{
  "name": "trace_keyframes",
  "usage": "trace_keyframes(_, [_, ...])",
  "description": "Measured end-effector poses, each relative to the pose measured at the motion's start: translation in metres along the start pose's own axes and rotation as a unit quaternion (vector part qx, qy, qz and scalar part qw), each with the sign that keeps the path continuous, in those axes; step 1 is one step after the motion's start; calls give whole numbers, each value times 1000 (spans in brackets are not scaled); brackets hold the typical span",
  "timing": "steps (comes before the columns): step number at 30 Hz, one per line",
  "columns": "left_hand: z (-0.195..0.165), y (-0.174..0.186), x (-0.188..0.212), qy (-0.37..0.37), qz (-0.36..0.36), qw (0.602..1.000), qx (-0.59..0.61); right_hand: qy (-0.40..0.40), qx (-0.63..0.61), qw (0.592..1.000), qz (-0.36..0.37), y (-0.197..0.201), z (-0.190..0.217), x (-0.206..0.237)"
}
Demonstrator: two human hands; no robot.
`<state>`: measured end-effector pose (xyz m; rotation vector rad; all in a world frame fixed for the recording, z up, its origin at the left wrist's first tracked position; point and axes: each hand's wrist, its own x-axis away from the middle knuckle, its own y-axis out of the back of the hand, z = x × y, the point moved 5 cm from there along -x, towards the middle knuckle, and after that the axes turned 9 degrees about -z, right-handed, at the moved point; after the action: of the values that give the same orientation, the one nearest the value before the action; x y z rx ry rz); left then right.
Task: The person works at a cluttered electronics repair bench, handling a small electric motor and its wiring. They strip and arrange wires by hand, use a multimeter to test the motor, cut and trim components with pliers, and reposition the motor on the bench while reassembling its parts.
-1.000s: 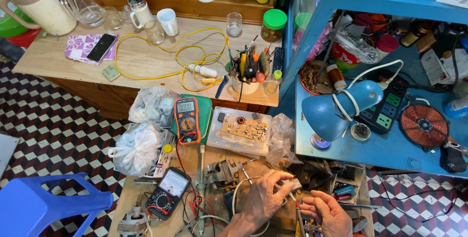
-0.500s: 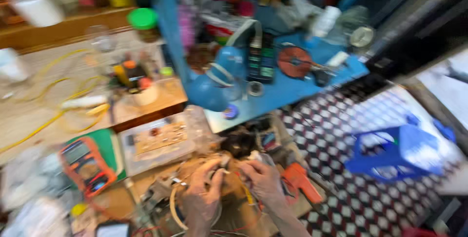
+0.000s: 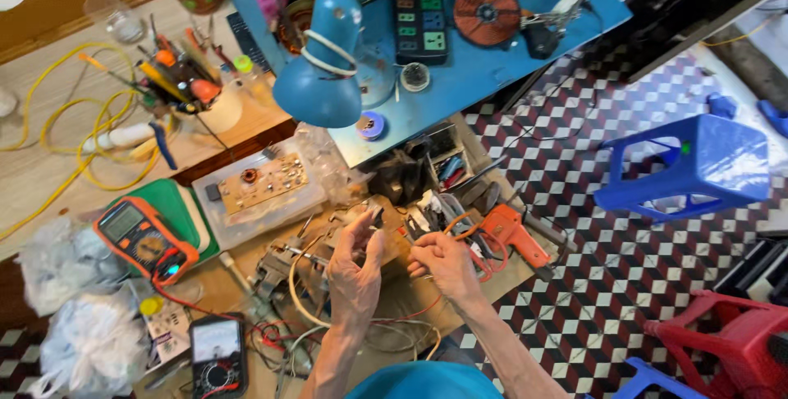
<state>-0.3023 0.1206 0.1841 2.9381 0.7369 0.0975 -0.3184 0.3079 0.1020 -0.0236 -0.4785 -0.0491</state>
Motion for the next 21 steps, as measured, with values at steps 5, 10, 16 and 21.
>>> trace_keyframes(5, [3, 44, -9, 59, -98, 991, 66, -23, 49, 997, -55, 15, -33, -10])
trace_keyframes(10, [12, 91, -34, 65, -199, 977, 35, 63, 95, 992, -61, 7, -11, -72])
trace_keyframes(16, [1, 110, -80, -89, -255, 960, -72, 240, 324, 912, -77, -21, 41, -84])
trace_keyframes(21, [41, 98, -165, 48, -211, 974, -66, 227, 340, 910, -65, -29, 45, -73])
